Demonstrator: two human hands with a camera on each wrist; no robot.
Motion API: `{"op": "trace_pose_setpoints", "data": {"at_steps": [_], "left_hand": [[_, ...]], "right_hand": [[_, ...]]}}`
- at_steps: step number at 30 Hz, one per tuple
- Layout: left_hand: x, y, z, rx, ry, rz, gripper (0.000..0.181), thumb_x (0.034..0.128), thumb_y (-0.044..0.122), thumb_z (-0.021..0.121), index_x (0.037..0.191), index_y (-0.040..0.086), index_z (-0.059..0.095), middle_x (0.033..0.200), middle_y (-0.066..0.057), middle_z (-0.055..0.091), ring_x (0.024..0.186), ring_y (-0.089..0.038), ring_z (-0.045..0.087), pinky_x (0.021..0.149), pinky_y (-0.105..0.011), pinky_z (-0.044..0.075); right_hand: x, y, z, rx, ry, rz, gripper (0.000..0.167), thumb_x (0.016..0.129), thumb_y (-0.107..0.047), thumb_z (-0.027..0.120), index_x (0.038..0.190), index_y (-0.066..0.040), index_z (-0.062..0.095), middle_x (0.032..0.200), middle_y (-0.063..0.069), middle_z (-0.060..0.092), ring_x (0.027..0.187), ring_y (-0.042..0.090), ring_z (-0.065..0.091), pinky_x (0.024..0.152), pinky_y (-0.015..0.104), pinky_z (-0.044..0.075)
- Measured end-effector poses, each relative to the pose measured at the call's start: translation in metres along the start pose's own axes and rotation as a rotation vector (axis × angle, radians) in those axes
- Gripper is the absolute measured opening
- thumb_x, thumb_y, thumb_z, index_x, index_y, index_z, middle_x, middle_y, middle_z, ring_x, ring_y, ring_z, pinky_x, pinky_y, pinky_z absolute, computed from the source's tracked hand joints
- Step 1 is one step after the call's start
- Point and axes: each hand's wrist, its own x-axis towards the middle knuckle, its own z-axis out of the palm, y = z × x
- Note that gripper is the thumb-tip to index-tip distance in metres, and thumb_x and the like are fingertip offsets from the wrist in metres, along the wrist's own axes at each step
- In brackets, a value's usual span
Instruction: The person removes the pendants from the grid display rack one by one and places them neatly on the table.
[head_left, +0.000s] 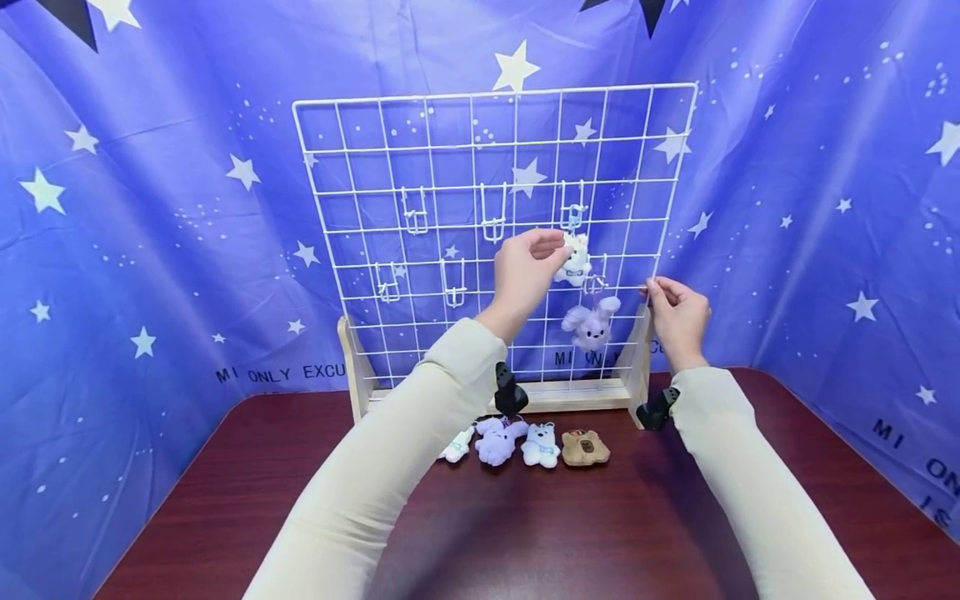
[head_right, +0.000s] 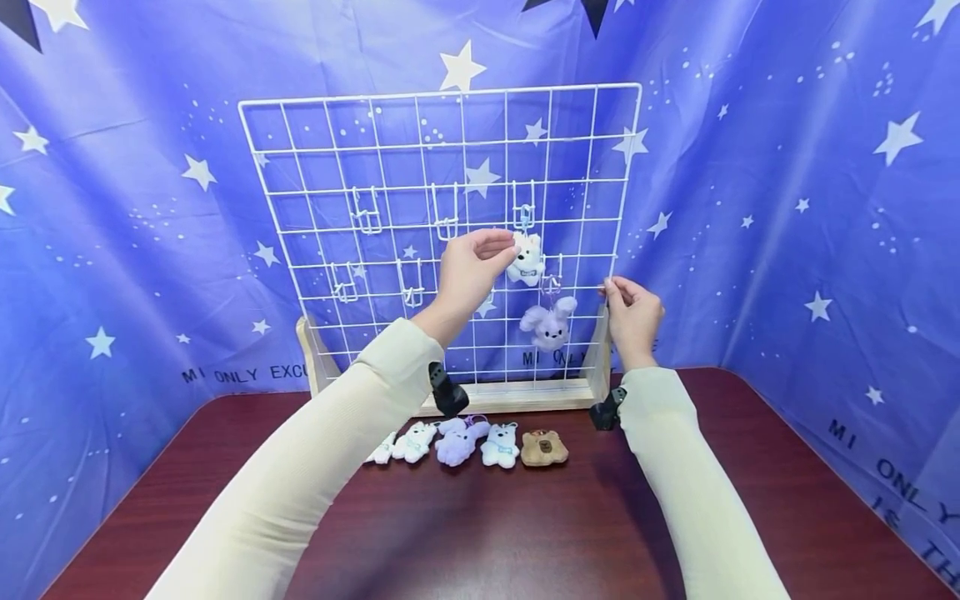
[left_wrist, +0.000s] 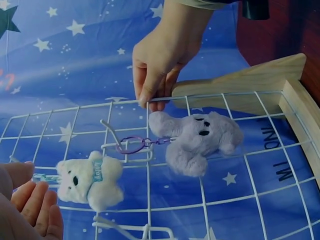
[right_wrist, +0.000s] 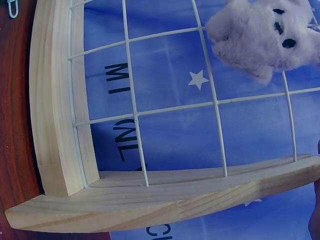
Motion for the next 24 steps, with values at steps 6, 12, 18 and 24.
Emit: {"op": "trace_pose_setpoints", "data": {"at_steps": [6,12,18,24], "left_hand": [[0.011,0.005,0.011,0.056,0.086,0.019,0.026,0.0854,0.015,0.070,0.109,0.005,0.068,0.105,-0.005,0.071,0.095,-0.014,0.066,0.078,-0.017,0.049],[0.022,0.006,0.021,0.107,0.153,0.013,0.024,0.0845,0.014,0.071,0.107,0.005,0.069,0.101,-0.005,0.072,0.091,-0.015,0.067,0.076,-0.017,0.049],[0.030,0.007,0.026,0.162,0.192,-0.018,0.022,0.0831,0.017,0.072,0.103,0.010,0.071,0.096,0.000,0.073,0.085,-0.010,0.067,0.078,-0.016,0.046],[0.034,0.009,0.028,0.178,0.205,-0.054,0.020,0.0835,0.019,0.072,0.101,0.011,0.072,0.091,0.002,0.073,0.082,-0.009,0.066,0.077,-0.017,0.046]], "right_hand": [[0.002,0.000,0.001,0.013,-0.001,-0.004,0.026,0.089,-0.019,0.065,0.104,0.003,0.070,0.068,-0.024,0.062,0.066,-0.010,0.058,0.059,0.010,0.042],[0.001,0.002,0.002,0.027,-0.004,0.009,0.026,0.089,-0.016,0.065,0.104,0.004,0.070,0.066,-0.026,0.060,0.066,-0.010,0.058,0.060,0.010,0.042],[0.001,0.001,0.002,0.055,-0.006,0.008,0.026,0.089,-0.015,0.065,0.104,0.006,0.069,0.065,-0.028,0.059,0.066,-0.010,0.059,0.060,0.009,0.042],[0.001,0.002,0.002,0.038,-0.009,0.005,0.027,0.089,-0.018,0.065,0.105,0.005,0.069,0.067,-0.026,0.061,0.066,-0.011,0.059,0.060,0.009,0.043]]}}
